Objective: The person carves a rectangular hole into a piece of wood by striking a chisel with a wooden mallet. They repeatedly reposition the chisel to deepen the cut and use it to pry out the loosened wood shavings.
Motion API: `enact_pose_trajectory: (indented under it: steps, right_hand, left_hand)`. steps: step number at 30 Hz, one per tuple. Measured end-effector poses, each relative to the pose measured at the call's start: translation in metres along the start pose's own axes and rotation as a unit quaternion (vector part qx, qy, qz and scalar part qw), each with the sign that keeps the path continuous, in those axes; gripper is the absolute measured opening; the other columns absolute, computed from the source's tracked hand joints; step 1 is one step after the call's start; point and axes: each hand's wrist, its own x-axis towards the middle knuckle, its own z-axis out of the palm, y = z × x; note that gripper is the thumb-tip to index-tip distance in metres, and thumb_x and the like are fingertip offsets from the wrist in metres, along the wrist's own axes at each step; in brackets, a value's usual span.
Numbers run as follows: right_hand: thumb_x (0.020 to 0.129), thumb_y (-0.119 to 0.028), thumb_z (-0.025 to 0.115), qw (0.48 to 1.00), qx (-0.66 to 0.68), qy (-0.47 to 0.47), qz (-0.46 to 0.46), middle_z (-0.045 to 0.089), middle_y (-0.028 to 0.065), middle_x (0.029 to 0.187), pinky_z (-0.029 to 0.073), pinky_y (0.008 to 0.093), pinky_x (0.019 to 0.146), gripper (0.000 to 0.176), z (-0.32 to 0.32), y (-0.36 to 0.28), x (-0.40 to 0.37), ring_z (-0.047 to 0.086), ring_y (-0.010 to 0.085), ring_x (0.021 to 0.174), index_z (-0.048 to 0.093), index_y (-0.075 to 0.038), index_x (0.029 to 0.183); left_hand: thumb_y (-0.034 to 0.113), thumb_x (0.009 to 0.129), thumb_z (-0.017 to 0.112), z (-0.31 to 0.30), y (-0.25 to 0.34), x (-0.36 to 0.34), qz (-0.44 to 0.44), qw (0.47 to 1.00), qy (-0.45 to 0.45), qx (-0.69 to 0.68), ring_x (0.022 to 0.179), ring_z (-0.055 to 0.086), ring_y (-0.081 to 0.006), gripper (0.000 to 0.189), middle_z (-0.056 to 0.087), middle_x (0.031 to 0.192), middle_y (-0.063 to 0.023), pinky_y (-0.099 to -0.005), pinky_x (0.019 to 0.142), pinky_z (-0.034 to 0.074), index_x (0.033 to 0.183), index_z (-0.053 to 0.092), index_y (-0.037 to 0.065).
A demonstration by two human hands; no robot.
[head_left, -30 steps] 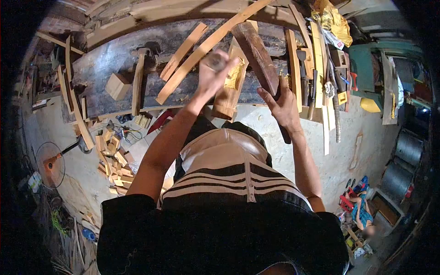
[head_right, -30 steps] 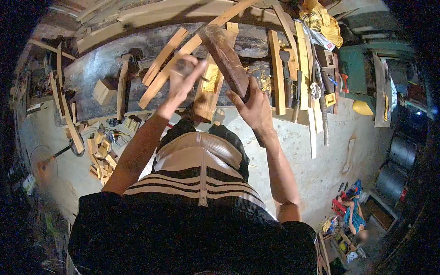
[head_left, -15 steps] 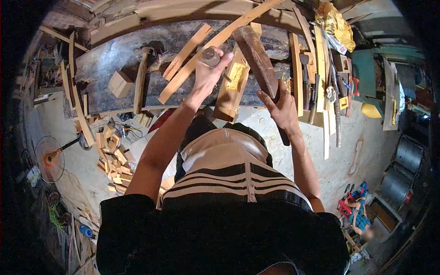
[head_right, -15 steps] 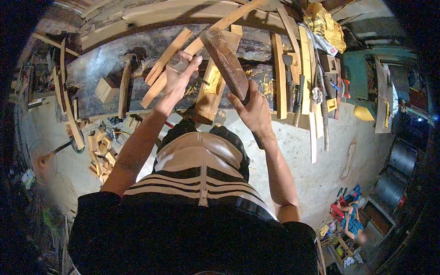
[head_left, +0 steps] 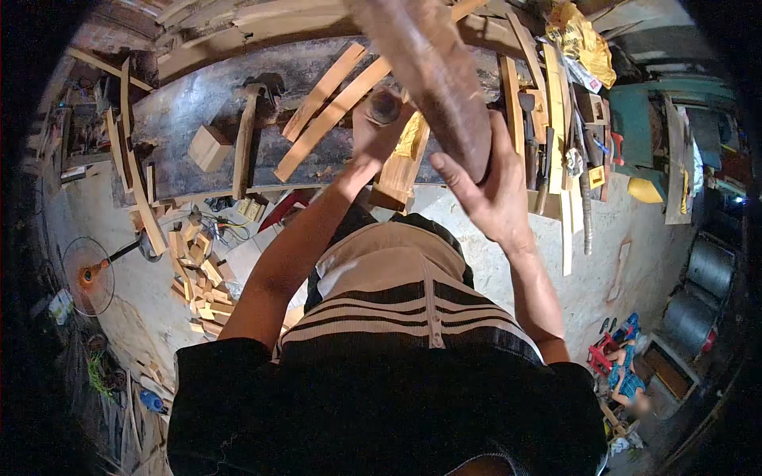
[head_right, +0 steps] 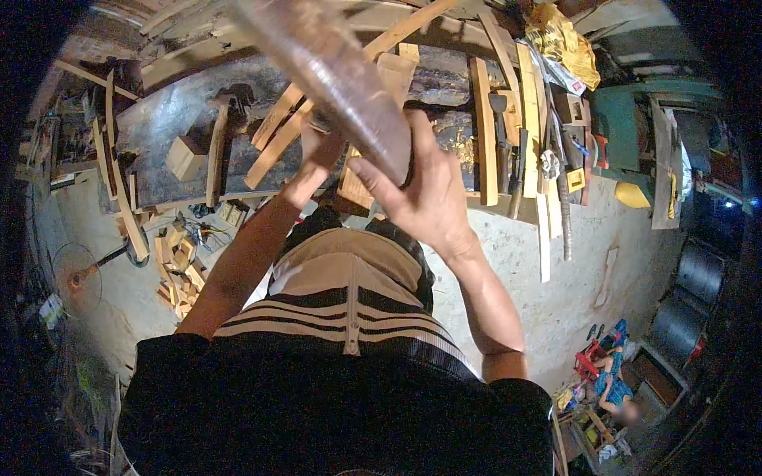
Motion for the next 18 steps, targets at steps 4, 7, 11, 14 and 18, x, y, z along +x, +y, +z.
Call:
enact_pose_trajectory:
  steps: [4, 7, 11, 14, 18]
  right_hand:
    - [0.082, -0.034, 0.073, 0.976, -0.187, -0.106, -0.029, 0.062, 0.0223, 0.061, 0.052, 0.0463, 0.053, 0.054, 0.014, 0.029, 0.002, 0.065, 0.0414, 0.059, 0.050, 0.000, 0.117]
    - [0.082, -0.034, 0.072, 0.987, -0.135, -0.085, -0.026, 0.061, 0.0229, 0.060, 0.052, 0.0457, 0.053, 0.053, 0.008, 0.022, 0.003, 0.065, 0.0417, 0.059, 0.050, 0.000, 0.117]
    - [0.084, -0.031, 0.074, 0.997, -0.068, -0.046, -0.013, 0.065, 0.0254, 0.072, 0.054, 0.0417, 0.060, 0.051, 0.011, 0.009, 0.001, 0.069, 0.0395, 0.069, 0.051, 0.004, 0.115]
    - [0.086, -0.033, 0.071, 0.975, -0.164, -0.143, 0.043, 0.065, 0.0245, 0.071, 0.052, 0.0435, 0.059, 0.053, 0.016, 0.032, 0.006, 0.068, 0.0390, 0.065, 0.050, 0.005, 0.116]
    - [0.084, -0.040, 0.071, 0.991, -0.041, -0.076, 0.102, 0.066, 0.0274, 0.083, 0.052, 0.0462, 0.071, 0.061, 0.022, 0.057, -0.003, 0.069, 0.0404, 0.082, 0.049, 0.002, 0.121]
  left_hand:
    - [0.009, 0.085, 0.074, 0.004, -0.015, -0.008, -0.021, 0.990, -0.025, -0.135, 0.091, 0.062, -0.0079, 0.020, 0.069, 0.099, -0.0006, -0.0270, 0.078, 0.053, 0.103, 0.066, 0.002]
    - [0.006, 0.085, 0.073, 0.013, -0.011, 0.000, 0.111, 0.985, -0.050, -0.121, 0.087, 0.063, -0.0074, 0.018, 0.070, 0.096, -0.0005, -0.0263, 0.078, 0.052, 0.102, 0.066, 0.001]
    - [0.002, 0.083, 0.073, 0.013, 0.018, -0.014, 0.019, 0.998, -0.023, -0.062, 0.080, 0.062, -0.0072, 0.018, 0.069, 0.088, 0.0009, -0.0253, 0.074, 0.051, 0.099, 0.065, -0.001]
    - [0.000, 0.082, 0.070, 0.010, -0.005, -0.006, -0.059, 0.993, 0.040, -0.093, 0.083, 0.062, -0.0088, 0.017, 0.067, 0.089, -0.0009, -0.0266, 0.073, 0.052, 0.098, 0.064, 0.001]
    - [-0.003, 0.080, 0.069, -0.017, 0.012, 0.006, -0.024, 0.997, 0.067, 0.005, 0.075, 0.061, -0.0079, 0.014, 0.065, 0.083, -0.0005, -0.0269, 0.064, 0.050, 0.090, 0.062, 0.004]
